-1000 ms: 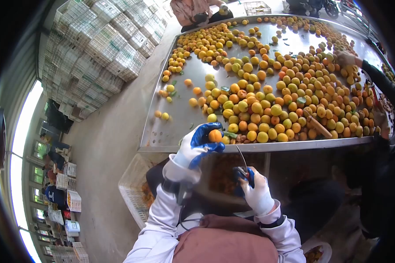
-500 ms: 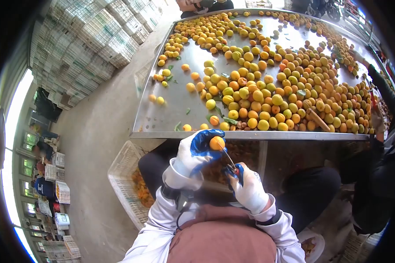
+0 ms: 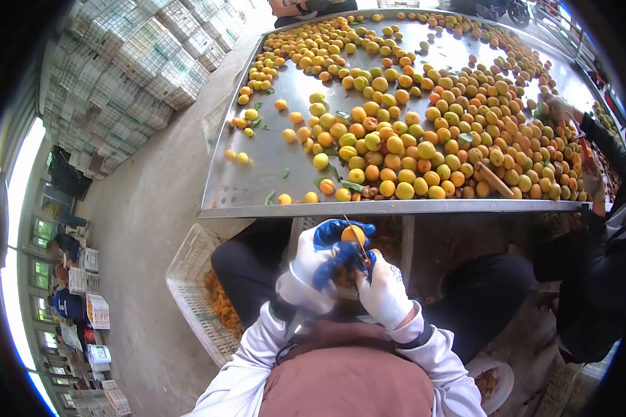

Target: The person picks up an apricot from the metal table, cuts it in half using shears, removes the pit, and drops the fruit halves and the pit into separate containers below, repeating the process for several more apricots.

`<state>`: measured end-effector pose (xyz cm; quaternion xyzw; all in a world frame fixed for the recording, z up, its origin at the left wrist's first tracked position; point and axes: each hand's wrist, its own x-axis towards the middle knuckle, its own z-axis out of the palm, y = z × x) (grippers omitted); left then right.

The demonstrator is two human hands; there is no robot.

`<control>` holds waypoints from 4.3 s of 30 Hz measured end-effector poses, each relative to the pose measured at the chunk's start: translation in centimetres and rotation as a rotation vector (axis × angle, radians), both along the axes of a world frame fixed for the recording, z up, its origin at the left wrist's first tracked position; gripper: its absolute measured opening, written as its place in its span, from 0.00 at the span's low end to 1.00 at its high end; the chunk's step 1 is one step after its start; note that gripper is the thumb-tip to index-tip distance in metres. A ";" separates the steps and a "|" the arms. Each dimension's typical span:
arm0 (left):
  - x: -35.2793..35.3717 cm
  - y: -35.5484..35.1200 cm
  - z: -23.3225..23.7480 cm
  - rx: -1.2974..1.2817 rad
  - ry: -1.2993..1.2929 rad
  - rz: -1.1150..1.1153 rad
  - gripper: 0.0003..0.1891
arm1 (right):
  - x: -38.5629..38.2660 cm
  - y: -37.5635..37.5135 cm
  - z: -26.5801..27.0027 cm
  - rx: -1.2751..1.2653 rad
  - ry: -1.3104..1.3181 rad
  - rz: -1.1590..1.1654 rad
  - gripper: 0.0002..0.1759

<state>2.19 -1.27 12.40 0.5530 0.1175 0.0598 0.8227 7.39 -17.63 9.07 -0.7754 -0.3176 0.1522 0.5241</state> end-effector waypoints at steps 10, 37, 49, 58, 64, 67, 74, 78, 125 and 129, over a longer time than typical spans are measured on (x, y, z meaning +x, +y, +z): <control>1.6 -2.9 -4.4 0.046 0.094 0.188 0.15 | -0.5 0.4 -2.0 0.012 0.187 -0.081 0.14; -1.1 -2.2 -4.6 1.036 -0.295 0.093 0.25 | 3.9 -0.6 2.9 0.202 0.738 0.098 0.16; -0.6 -0.1 -3.3 -0.032 -0.117 0.135 0.21 | 1.6 1.6 -0.6 0.528 0.911 0.031 0.22; 3.3 10.9 -2.0 1.280 0.306 0.461 0.15 | 3.2 2.1 0.4 0.585 0.905 -0.296 0.13; 3.9 11.4 -2.9 1.954 0.534 0.302 0.25 | 2.6 8.4 7.3 0.558 0.810 -0.280 0.13; 5.2 12.0 -8.4 2.041 0.544 0.283 0.27 | -2.1 12.6 10.8 0.497 0.610 0.048 0.14; 7.5 11.1 -5.7 1.887 0.565 0.081 0.22 | -3.8 11.6 9.6 0.431 0.189 0.177 0.13; 8.4 11.9 -2.9 1.647 0.365 -0.136 0.13 | -0.4 7.9 5.2 0.355 0.158 0.023 0.07; 1.3 0.1 -2.0 -0.191 -0.117 0.122 0.15 | -0.2 3.2 0.5 0.077 0.076 -0.042 0.09; 2.0 0.1 -3.3 -0.204 -0.048 0.153 0.15 | -0.1 3.1 -1.5 0.336 0.560 0.069 0.10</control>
